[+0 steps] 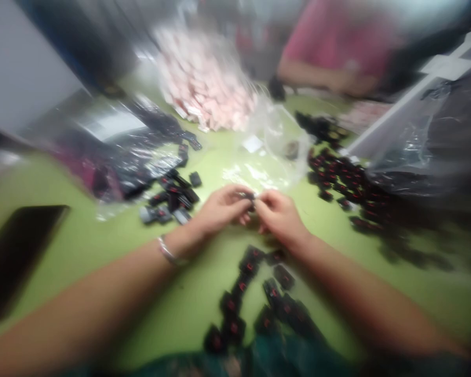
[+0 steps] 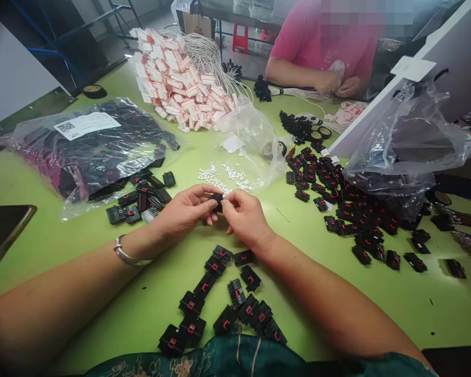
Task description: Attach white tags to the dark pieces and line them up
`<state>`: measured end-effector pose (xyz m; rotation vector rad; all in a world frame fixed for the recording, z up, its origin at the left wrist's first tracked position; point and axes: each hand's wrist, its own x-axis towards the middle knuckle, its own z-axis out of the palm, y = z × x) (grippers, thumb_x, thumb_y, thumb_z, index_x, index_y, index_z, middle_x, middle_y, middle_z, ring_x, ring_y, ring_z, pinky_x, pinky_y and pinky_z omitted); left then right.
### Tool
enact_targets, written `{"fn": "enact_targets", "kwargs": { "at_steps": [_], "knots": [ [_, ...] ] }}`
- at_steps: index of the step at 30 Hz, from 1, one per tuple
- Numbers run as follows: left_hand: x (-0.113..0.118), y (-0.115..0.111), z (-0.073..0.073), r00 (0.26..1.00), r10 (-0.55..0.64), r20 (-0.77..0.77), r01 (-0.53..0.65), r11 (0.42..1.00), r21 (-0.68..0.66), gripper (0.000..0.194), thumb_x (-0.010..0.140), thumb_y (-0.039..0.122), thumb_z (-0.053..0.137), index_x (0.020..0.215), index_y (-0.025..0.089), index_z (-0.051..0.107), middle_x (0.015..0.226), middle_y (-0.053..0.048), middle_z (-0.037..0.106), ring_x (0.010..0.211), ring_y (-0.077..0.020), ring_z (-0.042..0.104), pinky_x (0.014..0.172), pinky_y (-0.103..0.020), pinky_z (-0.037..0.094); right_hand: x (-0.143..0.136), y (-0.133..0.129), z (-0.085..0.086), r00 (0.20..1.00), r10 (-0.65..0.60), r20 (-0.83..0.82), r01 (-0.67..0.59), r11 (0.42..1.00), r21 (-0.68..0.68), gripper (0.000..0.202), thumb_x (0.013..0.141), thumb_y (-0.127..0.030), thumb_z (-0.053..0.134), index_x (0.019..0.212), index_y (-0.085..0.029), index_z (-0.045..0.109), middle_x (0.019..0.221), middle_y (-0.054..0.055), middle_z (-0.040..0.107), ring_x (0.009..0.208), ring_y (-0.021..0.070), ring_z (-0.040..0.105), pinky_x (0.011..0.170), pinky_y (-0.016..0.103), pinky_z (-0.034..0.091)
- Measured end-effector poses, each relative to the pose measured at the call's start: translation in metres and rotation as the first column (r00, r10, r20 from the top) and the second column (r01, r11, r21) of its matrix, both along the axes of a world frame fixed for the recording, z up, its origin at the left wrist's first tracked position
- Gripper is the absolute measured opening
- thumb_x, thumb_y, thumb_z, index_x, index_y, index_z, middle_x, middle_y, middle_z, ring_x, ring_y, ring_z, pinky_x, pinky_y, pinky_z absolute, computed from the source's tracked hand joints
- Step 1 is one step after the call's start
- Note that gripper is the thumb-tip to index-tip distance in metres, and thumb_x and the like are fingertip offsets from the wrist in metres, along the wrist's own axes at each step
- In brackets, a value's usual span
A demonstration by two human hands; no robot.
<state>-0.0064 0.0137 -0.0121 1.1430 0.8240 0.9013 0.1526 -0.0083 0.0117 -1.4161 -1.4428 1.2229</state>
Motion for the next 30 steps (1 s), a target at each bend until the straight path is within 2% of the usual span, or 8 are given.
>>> {"fn": "enact_targets", "kwargs": {
  "at_steps": [5,11,15,19,22,25,27,30],
  "knots": [
    [-0.0015,0.0013,-0.0008,0.995,-0.028,0.093,0.032,0.999,-0.037,0.029,0.081,0.03,0.068,0.104,0.016,0.059,0.067,0.0,0.063,0.058,-0.009,0.061,0.053,-0.018,0.048,0.0029,0.0034,-0.0003,0.966,-0.012,-0.26,-0.018,0.994,-0.112,0.022,0.076,-0.036,0.066,0.073,-0.017,0.055,0.053,-0.007,0.054,0.037,0.0047,0.046,0.038,0.019,0.049],
    [-0.0013,-0.0009,0.002,0.998,-0.066,0.005,0.066,0.998,0.008,0.028,0.082,0.031,0.066,0.105,0.017,0.058,0.069,0.001,0.062,0.057,-0.0079,0.058,0.053,-0.019,0.048,0.0041,0.0042,-0.0021,0.961,-0.024,-0.274,-0.019,0.988,-0.152,0.021,0.073,-0.032,0.066,0.071,-0.018,0.051,0.048,-0.008,0.052,0.034,0.0042,0.045,0.033,0.016,0.046],
    [-0.0013,-0.0026,0.004,0.997,-0.071,-0.032,0.073,0.996,0.044,0.025,0.082,0.029,0.065,0.103,0.017,0.058,0.07,0.002,0.061,0.057,-0.0079,0.058,0.054,-0.019,0.047,0.005,0.003,0.0027,0.981,0.002,-0.192,-0.028,0.991,-0.133,0.013,0.073,-0.026,0.059,0.07,-0.019,0.049,0.043,-0.01,0.047,0.032,0.0048,0.044,0.03,0.014,0.04],
    [-0.001,-0.0028,0.0043,0.993,-0.072,-0.093,0.081,0.992,0.093,0.023,0.082,0.027,0.064,0.102,0.016,0.06,0.071,0.002,0.061,0.055,-0.0073,0.056,0.054,-0.02,0.047,0.0056,0.0038,0.0044,0.999,0.035,0.023,-0.033,0.996,-0.088,0.01,0.071,-0.021,0.056,0.065,-0.019,0.048,0.044,-0.009,0.046,0.03,0.0061,0.044,0.028,0.016,0.037],
    [0.0009,-0.003,0.0046,0.991,-0.047,-0.125,0.06,0.992,0.11,0.021,0.081,0.024,0.063,0.1,0.015,0.061,0.067,0.003,0.059,0.052,-0.0068,0.054,0.052,-0.02,0.046,0.0036,0.0051,0.001,0.985,0.003,0.173,-0.006,1.0,0.018,0.012,0.069,-0.02,0.056,0.061,-0.02,0.047,0.048,-0.008,0.047,0.034,0.0068,0.045,0.03,0.018,0.036],
    [0.0028,-0.0037,0.0053,0.991,-0.003,-0.131,0.015,0.995,0.095,0.021,0.08,0.023,0.065,0.099,0.015,0.061,0.063,0.003,0.058,0.051,-0.0069,0.054,0.051,-0.019,0.045,0.0009,0.0056,-0.0015,0.973,-0.049,0.225,0.019,0.991,0.131,0.014,0.069,-0.018,0.057,0.059,-0.02,0.047,0.05,-0.006,0.048,0.041,0.0069,0.046,0.036,0.018,0.038],
    [0.0027,-0.0038,0.0057,0.993,0.027,-0.114,-0.02,0.998,0.06,0.024,0.079,0.026,0.066,0.1,0.015,0.061,0.061,0.003,0.059,0.052,-0.0076,0.055,0.051,-0.019,0.045,0.0004,0.0057,-0.0012,0.988,-0.033,0.154,0.021,0.997,0.08,0.013,0.072,-0.021,0.057,0.063,-0.02,0.048,0.049,-0.006,0.049,0.039,0.0071,0.046,0.035,0.018,0.038],
    [0.0005,-0.0023,0.0057,0.998,0.023,-0.054,-0.024,1.0,-0.015,0.03,0.079,0.032,0.068,0.102,0.015,0.061,0.062,0.002,0.062,0.052,-0.0077,0.056,0.051,-0.019,0.046,0.0022,0.0065,-0.0001,0.996,0.01,-0.093,-0.02,0.994,-0.105,0.017,0.076,-0.031,0.06,0.07,-0.019,0.05,0.049,-0.007,0.053,0.032,0.0073,0.045,0.031,0.02,0.041]
  ]
}}
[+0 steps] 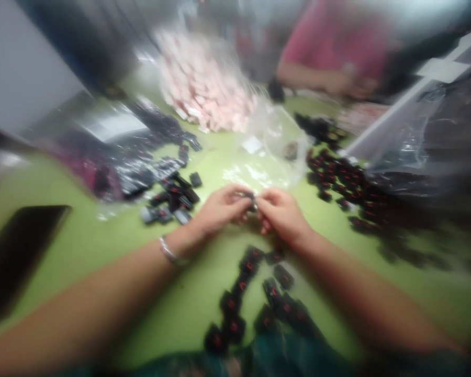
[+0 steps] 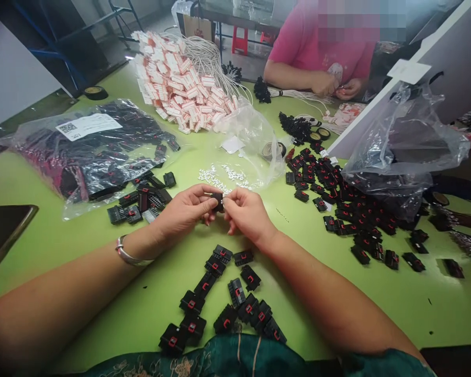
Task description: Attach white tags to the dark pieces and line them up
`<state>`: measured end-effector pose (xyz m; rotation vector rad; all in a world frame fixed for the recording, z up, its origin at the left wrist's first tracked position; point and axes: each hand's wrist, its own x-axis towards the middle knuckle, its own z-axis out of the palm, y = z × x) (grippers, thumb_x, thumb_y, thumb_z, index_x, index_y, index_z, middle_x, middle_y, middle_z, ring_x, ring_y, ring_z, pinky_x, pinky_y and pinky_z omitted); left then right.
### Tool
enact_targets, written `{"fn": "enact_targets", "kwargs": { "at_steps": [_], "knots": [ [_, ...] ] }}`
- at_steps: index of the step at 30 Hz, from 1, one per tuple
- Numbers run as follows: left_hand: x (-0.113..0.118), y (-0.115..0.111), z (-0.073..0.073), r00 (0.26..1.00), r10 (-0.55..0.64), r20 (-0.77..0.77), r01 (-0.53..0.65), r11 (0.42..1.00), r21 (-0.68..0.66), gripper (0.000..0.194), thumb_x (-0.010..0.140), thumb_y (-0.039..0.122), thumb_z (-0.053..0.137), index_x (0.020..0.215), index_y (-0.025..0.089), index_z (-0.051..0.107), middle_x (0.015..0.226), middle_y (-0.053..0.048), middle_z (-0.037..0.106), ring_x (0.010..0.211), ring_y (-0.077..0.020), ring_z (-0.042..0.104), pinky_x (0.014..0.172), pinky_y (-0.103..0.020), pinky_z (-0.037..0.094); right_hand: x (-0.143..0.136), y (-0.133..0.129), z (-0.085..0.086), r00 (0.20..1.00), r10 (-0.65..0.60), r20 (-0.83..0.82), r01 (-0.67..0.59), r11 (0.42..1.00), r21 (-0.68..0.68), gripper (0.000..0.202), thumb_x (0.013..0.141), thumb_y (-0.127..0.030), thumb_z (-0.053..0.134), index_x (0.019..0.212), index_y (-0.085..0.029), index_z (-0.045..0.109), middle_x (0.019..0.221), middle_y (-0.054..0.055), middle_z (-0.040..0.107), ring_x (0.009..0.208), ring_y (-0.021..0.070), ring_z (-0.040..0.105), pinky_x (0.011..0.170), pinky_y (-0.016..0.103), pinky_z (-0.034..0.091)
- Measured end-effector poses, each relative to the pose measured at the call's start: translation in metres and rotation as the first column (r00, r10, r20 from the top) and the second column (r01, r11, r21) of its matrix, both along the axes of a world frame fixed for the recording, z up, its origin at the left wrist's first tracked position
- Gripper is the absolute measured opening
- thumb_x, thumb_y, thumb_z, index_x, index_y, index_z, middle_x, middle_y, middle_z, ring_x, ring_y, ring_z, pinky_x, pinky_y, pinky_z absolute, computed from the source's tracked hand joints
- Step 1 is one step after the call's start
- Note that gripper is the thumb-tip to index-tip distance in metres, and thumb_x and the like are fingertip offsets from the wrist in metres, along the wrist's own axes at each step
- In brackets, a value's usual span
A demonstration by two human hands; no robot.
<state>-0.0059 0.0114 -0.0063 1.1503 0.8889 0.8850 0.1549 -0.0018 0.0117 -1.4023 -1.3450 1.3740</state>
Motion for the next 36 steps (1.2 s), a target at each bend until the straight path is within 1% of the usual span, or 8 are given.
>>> {"fn": "enact_targets", "kwargs": {
  "at_steps": [3,7,11,15,21,25,29,36],
  "knots": [
    [-0.002,0.002,-0.001,0.998,-0.027,0.051,0.029,0.999,-0.026,0.033,0.078,0.034,0.069,0.103,0.015,0.061,0.066,0.0,0.065,0.052,-0.0072,0.056,0.052,-0.019,0.045,0.003,0.002,-0.002,0.982,0.021,-0.186,-0.038,0.996,-0.086,0.024,0.075,-0.037,0.065,0.072,-0.018,0.05,0.051,-0.006,0.057,0.031,0.0055,0.043,0.032,0.02,0.045],
    [-0.003,0.002,-0.001,0.998,-0.013,0.06,0.013,1.0,-0.006,0.032,0.077,0.033,0.071,0.102,0.016,0.063,0.067,0.0,0.065,0.053,-0.0071,0.055,0.053,-0.019,0.045,0.005,0.003,-0.005,0.969,0.028,-0.245,-0.051,0.995,-0.088,0.024,0.073,-0.034,0.068,0.073,-0.018,0.05,0.051,-0.007,0.058,0.032,0.0044,0.044,0.032,0.017,0.045],
    [-0.003,0.002,-0.001,0.999,-0.023,0.031,0.023,1.0,0.005,0.03,0.075,0.031,0.072,0.1,0.016,0.064,0.071,0.0,0.067,0.055,-0.0072,0.057,0.055,-0.019,0.046,0.005,0.002,-0.004,0.973,0.052,-0.227,-0.07,0.995,-0.072,0.019,0.072,-0.029,0.064,0.071,-0.018,0.049,0.048,-0.009,0.055,0.03,0.0043,0.044,0.03,0.016,0.043],
    [-0.003,0.002,0.0,0.999,-0.037,-0.006,0.037,0.999,0.032,0.03,0.075,0.03,0.073,0.1,0.016,0.066,0.071,-0.001,0.067,0.056,-0.008,0.058,0.056,-0.02,0.047,0.001,-0.002,0.0,0.992,0.032,-0.124,-0.039,0.998,-0.057,0.012,0.07,-0.022,0.059,0.069,-0.019,0.046,0.043,-0.011,0.05,0.027,0.0048,0.042,0.028,0.015,0.04],
    [-0.001,0.001,-0.002,1.0,0.027,0.011,-0.027,1.0,-0.009,0.032,0.075,0.029,0.073,0.102,0.014,0.066,0.068,0.0,0.066,0.053,-0.0076,0.058,0.056,-0.02,0.049,-0.005,-0.006,0.003,0.997,-0.052,0.054,0.047,0.996,0.075,0.015,0.074,-0.025,0.059,0.067,-0.02,0.047,0.043,-0.01,0.047,0.028,0.0067,0.045,0.026,0.015,0.036],
    [-0.001,0.001,-0.003,0.991,0.015,0.13,-0.004,0.997,-0.081,0.033,0.075,0.03,0.073,0.103,0.015,0.064,0.07,0.0,0.066,0.055,-0.0071,0.058,0.057,-0.019,0.048,-0.003,-0.006,0.003,0.997,-0.025,-0.071,0.028,0.999,0.034,0.024,0.079,-0.037,0.061,0.07,-0.019,0.049,0.047,-0.008,0.051,0.03,0.0058,0.045,0.03,0.016,0.041],
    [-0.002,0.003,-0.004,0.979,-0.032,0.201,0.055,0.992,-0.114,0.033,0.077,0.031,0.072,0.104,0.015,0.061,0.07,-0.001,0.067,0.058,-0.0082,0.059,0.057,-0.02,0.047,0.0,-0.004,0.0,0.978,-0.013,-0.207,0.006,0.999,-0.038,0.027,0.077,-0.041,0.065,0.073,-0.018,0.051,0.051,-0.007,0.056,0.032,0.0042,0.043,0.032,0.017,0.044],
    [-0.002,0.002,-0.006,0.991,-0.051,0.125,0.057,0.998,-0.039,0.031,0.077,0.031,0.072,0.102,0.017,0.062,0.077,-0.002,0.068,0.063,-0.0093,0.061,0.061,-0.021,0.049,0.0,-0.004,-0.001,0.988,-0.015,-0.153,0.013,1.0,-0.018,0.02,0.077,-0.034,0.061,0.072,-0.019,0.049,0.047,-0.009,0.053,0.03,0.0048,0.043,0.03,0.016,0.041]
  ]
}}
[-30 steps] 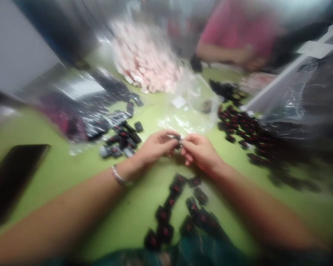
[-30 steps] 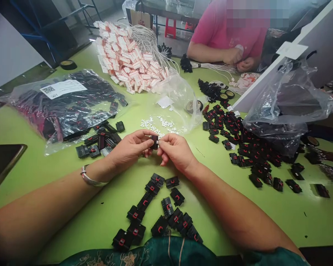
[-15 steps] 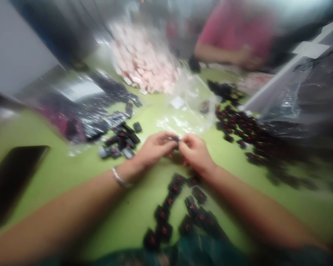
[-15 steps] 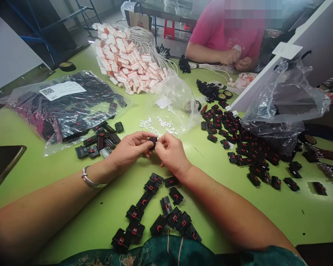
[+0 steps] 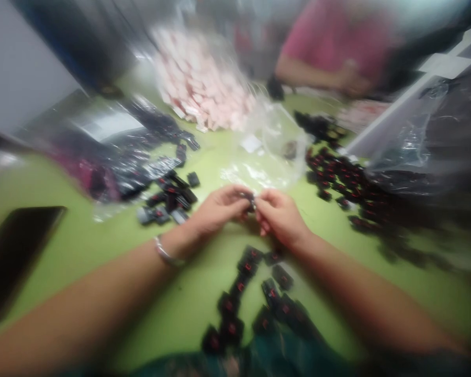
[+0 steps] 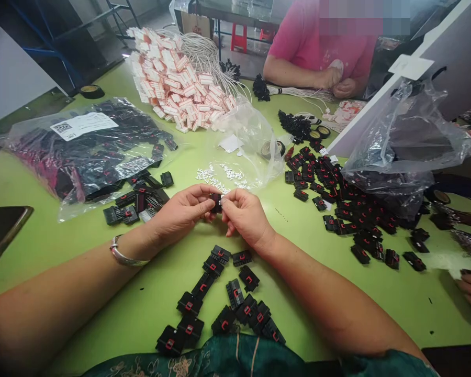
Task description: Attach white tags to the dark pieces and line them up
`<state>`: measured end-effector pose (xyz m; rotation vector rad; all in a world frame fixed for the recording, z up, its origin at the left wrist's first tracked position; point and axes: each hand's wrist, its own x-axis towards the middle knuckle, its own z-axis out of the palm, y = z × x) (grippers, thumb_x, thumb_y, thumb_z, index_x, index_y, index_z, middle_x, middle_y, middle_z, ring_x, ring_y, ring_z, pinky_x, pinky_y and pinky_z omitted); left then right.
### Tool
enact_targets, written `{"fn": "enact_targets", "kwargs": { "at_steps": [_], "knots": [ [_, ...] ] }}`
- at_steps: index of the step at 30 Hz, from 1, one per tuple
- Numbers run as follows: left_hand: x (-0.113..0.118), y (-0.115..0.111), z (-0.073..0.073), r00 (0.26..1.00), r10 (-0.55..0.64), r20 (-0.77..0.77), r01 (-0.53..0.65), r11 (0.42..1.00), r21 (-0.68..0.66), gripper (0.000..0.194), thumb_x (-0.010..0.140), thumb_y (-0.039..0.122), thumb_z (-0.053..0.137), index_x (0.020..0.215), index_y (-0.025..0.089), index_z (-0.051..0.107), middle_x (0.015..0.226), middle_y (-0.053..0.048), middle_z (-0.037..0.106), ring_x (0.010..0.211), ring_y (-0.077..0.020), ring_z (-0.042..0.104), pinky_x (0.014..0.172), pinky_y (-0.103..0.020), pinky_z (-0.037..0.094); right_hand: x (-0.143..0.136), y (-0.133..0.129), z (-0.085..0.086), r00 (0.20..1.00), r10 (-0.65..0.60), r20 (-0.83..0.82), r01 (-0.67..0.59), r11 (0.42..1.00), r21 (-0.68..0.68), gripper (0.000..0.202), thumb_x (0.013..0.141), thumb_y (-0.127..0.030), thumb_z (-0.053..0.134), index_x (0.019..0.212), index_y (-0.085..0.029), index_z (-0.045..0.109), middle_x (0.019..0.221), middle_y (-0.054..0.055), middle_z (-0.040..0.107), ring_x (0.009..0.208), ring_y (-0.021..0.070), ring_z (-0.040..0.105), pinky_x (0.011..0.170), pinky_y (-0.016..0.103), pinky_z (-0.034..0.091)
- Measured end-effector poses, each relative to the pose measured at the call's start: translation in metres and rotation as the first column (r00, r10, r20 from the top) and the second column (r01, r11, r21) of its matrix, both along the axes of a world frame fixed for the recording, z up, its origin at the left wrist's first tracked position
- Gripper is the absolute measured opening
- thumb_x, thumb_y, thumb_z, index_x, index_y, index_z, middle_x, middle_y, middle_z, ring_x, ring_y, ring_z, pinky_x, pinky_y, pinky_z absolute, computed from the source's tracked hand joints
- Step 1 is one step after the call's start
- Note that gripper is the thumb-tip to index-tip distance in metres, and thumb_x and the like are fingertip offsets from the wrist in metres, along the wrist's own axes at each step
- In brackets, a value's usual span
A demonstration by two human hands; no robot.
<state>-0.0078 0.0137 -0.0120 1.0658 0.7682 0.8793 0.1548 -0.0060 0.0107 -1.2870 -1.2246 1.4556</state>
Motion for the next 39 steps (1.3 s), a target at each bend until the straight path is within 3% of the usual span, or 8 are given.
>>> {"fn": "enact_targets", "kwargs": {
  "at_steps": [6,11,15,19,27,39],
  "knots": [
    [-0.0012,0.0003,-0.0018,0.999,0.003,-0.052,0.0,0.998,0.062,0.029,0.075,0.029,0.073,0.1,0.016,0.064,0.082,-0.002,0.068,0.066,-0.0097,0.063,0.062,-0.021,0.051,-0.002,-0.0004,0.0041,0.98,0.003,0.199,-0.015,0.998,0.062,0.015,0.078,-0.025,0.055,0.067,-0.021,0.046,0.041,-0.01,0.046,0.028,0.0066,0.044,0.027,0.016,0.034],
    [0.0016,-0.0013,0.0006,1.0,0.009,-0.014,-0.01,1.0,-0.025,0.031,0.075,0.03,0.074,0.1,0.014,0.062,0.072,0.0,0.066,0.061,-0.009,0.062,0.061,-0.021,0.051,-0.0051,0.0007,0.0053,0.951,-0.065,0.302,0.02,0.988,0.151,0.02,0.077,-0.024,0.058,0.063,-0.021,0.045,0.045,-0.009,0.046,0.028,0.006,0.043,0.025,0.016,0.03],
    [0.0038,-0.0018,0.0035,0.993,0.032,0.117,-0.021,0.995,-0.1,0.032,0.075,0.029,0.074,0.099,0.014,0.06,0.07,-0.001,0.067,0.06,-0.0084,0.062,0.06,-0.02,0.049,-0.0024,0.0022,0.0061,0.989,-0.008,0.148,-0.002,0.997,0.071,0.022,0.083,-0.034,0.056,0.069,-0.02,0.049,0.046,-0.008,0.049,0.029,0.0059,0.044,0.029,0.017,0.037],
    [0.0027,-0.0007,0.0019,0.984,0.011,0.176,0.009,0.993,-0.115,0.03,0.077,0.026,0.073,0.101,0.014,0.059,0.074,-0.003,0.069,0.064,-0.0096,0.064,0.062,-0.021,0.049,0.0008,0.0033,0.0033,0.999,0.03,-0.023,-0.03,1.0,-0.003,0.023,0.08,-0.038,0.062,0.076,-0.018,0.053,0.049,-0.008,0.054,0.03,0.0049,0.043,0.03,0.016,0.04],
    [0.0005,0.0005,-0.0041,0.986,-0.054,0.158,0.057,0.998,-0.012,0.026,0.081,0.024,0.069,0.103,0.015,0.059,0.076,-0.002,0.07,0.068,-0.011,0.066,0.065,-0.021,0.051,0.0025,0.0022,0.0014,0.997,0.048,-0.054,-0.05,0.998,-0.024,0.017,0.078,-0.032,0.062,0.076,-0.018,0.052,0.047,-0.008,0.056,0.028,0.0045,0.043,0.028,0.015,0.039],
    [0.0019,-0.0014,-0.0031,0.993,0.056,-0.1,-0.034,0.978,0.204,0.022,0.077,0.022,0.071,0.097,0.015,0.066,0.097,-0.005,0.069,0.081,-0.0128,0.064,0.074,-0.024,0.05,-0.0025,0.0013,0.0066,0.952,-0.013,0.307,-0.012,0.997,0.078,0.014,0.072,-0.016,0.055,0.065,-0.021,0.044,0.042,-0.011,0.045,0.028,0.0056,0.042,0.024,0.014,0.031]
  ]
}}
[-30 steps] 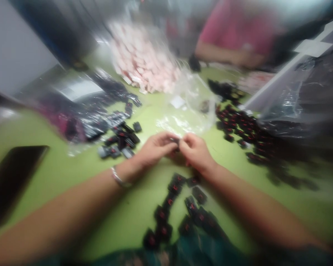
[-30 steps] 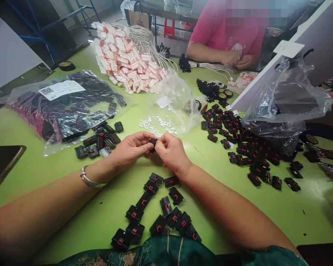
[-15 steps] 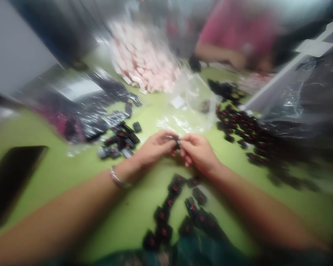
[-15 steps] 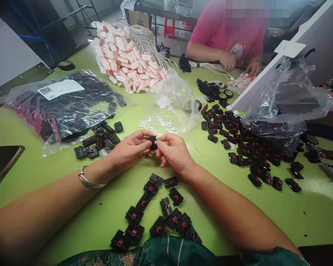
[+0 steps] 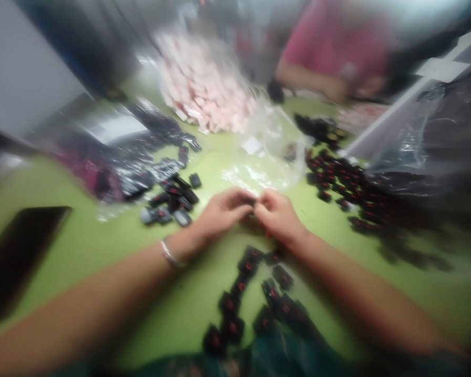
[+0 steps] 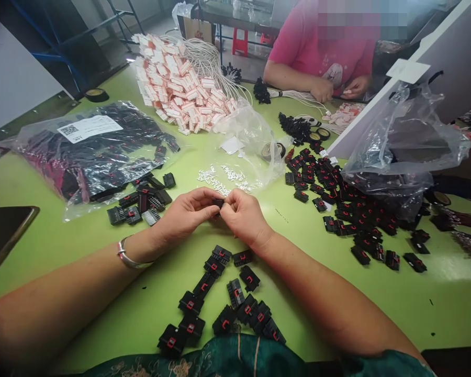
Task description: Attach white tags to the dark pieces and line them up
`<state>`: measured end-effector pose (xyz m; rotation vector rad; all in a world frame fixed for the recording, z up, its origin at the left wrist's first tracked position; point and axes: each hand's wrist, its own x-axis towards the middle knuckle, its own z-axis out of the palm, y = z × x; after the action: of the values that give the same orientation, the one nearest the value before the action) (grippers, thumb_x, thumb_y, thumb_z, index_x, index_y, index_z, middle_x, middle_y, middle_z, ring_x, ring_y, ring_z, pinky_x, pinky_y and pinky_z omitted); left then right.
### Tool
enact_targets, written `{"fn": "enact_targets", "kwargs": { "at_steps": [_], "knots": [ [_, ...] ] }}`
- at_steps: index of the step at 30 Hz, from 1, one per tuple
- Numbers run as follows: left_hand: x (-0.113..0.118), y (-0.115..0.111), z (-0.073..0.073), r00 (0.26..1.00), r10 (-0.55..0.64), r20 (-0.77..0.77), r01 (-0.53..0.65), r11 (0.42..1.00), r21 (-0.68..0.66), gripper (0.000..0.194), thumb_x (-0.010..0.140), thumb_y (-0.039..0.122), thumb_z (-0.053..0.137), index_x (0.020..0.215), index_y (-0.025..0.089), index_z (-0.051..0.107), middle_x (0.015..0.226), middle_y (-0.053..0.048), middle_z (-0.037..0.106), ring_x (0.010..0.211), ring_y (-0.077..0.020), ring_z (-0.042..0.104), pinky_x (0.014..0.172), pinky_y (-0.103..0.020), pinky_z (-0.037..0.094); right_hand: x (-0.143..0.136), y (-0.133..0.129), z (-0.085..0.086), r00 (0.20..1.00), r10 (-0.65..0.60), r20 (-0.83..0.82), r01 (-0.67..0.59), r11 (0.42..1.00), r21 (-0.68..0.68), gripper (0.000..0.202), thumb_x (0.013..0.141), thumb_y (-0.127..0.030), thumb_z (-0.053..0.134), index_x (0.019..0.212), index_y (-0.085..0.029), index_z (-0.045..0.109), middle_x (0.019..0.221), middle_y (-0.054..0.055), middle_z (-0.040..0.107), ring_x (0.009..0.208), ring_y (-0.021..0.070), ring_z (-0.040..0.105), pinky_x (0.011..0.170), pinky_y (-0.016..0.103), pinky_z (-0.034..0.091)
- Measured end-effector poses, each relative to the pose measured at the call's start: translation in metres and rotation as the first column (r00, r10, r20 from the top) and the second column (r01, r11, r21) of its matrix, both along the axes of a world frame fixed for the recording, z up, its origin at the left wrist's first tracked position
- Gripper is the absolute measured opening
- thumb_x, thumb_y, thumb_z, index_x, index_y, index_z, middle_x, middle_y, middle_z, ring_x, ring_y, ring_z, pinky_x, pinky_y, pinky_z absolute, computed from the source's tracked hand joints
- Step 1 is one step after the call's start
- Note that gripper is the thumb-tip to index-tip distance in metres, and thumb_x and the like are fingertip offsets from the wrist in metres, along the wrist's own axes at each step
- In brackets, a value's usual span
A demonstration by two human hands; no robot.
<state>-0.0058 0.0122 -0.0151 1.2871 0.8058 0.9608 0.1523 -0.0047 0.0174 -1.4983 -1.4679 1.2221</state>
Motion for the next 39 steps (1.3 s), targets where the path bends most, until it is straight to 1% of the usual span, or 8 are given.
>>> {"fn": "enact_targets", "kwargs": {
  "at_steps": [7,12,21,28,31,34,37,39],
  "knots": [
    [0.001,0.002,0.002,0.964,-0.037,0.264,0.099,0.969,-0.228,0.028,0.079,0.026,0.07,0.103,0.015,0.061,0.079,-0.003,0.07,0.071,-0.0125,0.066,0.069,-0.024,0.051,0.005,0.004,0.001,0.939,0.012,-0.343,-0.062,0.989,-0.133,0.018,0.078,-0.034,0.061,0.076,-0.018,0.054,0.046,-0.008,0.054,0.028,0.0048,0.04,0.029,0.016,0.037],
    [0.002,0.0,0.002,0.955,-0.064,0.288,0.13,0.967,-0.218,0.027,0.08,0.026,0.07,0.103,0.014,0.061,0.077,-0.004,0.07,0.073,-0.013,0.067,0.07,-0.024,0.051,0.007,0.005,-0.001,0.945,0.019,-0.327,-0.059,0.992,-0.113,0.018,0.075,-0.032,0.064,0.078,-0.017,0.056,0.048,-0.007,0.056,0.029,0.0048,0.043,0.029,0.015,0.038],
    [0.001,0.001,0.004,0.992,-0.063,0.105,0.078,0.987,-0.139,0.028,0.076,0.025,0.072,0.098,0.015,0.06,0.076,-0.002,0.069,0.068,-0.0126,0.066,0.067,-0.025,0.053,0.006,0.002,0.005,0.993,0.063,-0.096,-0.072,0.994,-0.085,0.008,0.073,-0.019,0.055,0.07,-0.019,0.048,0.046,-0.008,0.054,0.028,0.0056,0.043,0.028,0.015,0.035],
    [-0.002,-0.002,0.012,0.98,-0.049,-0.194,0.063,0.996,0.067,0.03,0.074,0.031,0.072,0.097,0.017,0.056,0.072,0.0,0.065,0.064,-0.0128,0.06,0.063,-0.026,0.049,0.015,0.003,0.012,0.984,0.172,-0.037,-0.175,0.978,-0.11,0.024,0.08,-0.039,0.058,0.07,-0.018,0.052,0.047,-0.007,0.049,0.032,0.0059,0.04,0.03,0.018,0.031],
    [-0.018,0.007,0.027,0.817,0.235,-0.526,0.018,0.902,0.432,0.034,0.075,0.044,0.07,0.095,0.018,0.06,0.086,-0.007,0.065,0.078,-0.0196,0.06,0.076,-0.033,0.046,0.015,0.005,0.01,0.98,0.161,0.12,-0.148,0.982,-0.113,0.026,0.081,-0.041,0.056,0.069,-0.018,0.055,0.049,-0.005,0.051,0.035,0.0077,0.042,0.035,0.02,0.033],
    [-0.039,0.021,0.039,0.431,0.578,-0.693,0.024,0.76,0.649,0.037,0.078,0.046,0.064,0.099,0.016,0.063,0.097,-0.014,0.063,0.104,-0.0319,0.052,0.091,-0.042,0.037,0.016,0.004,0.009,0.886,0.308,0.347,-0.296,0.951,-0.091,0.019,0.077,-0.029,0.059,0.063,-0.017,0.06,0.054,-0.001,0.059,0.046,0.0098,0.05,0.044,0.022,0.037],
    [-0.054,0.034,0.038,0.093,0.557,-0.826,0.113,0.818,0.564,0.026,0.08,0.036,0.059,0.091,0.014,0.067,0.086,-0.016,0.061,0.1,-0.0362,0.052,0.084,-0.044,0.038,0.018,0.0,0.012,0.717,0.564,0.41,-0.539,0.822,-0.187,0.02,0.075,-0.024,0.059,0.057,-0.016,0.062,0.052,-0.001,0.059,0.046,0.0085,0.046,0.044,0.022,0.031],
    [-0.058,0.039,0.032,0.026,0.468,-0.883,0.143,0.873,0.467,0.023,0.08,0.029,0.054,0.084,0.012,0.069,0.078,-0.017,0.06,0.091,-0.0363,0.054,0.078,-0.044,0.039,0.022,-0.002,0.016,0.641,0.656,0.398,-0.622,0.748,-0.231,0.024,0.076,-0.027,0.06,0.055,-0.017,0.062,0.048,-0.003,0.055,0.043,0.0075,0.042,0.042,0.022,0.026]
  ]
}}
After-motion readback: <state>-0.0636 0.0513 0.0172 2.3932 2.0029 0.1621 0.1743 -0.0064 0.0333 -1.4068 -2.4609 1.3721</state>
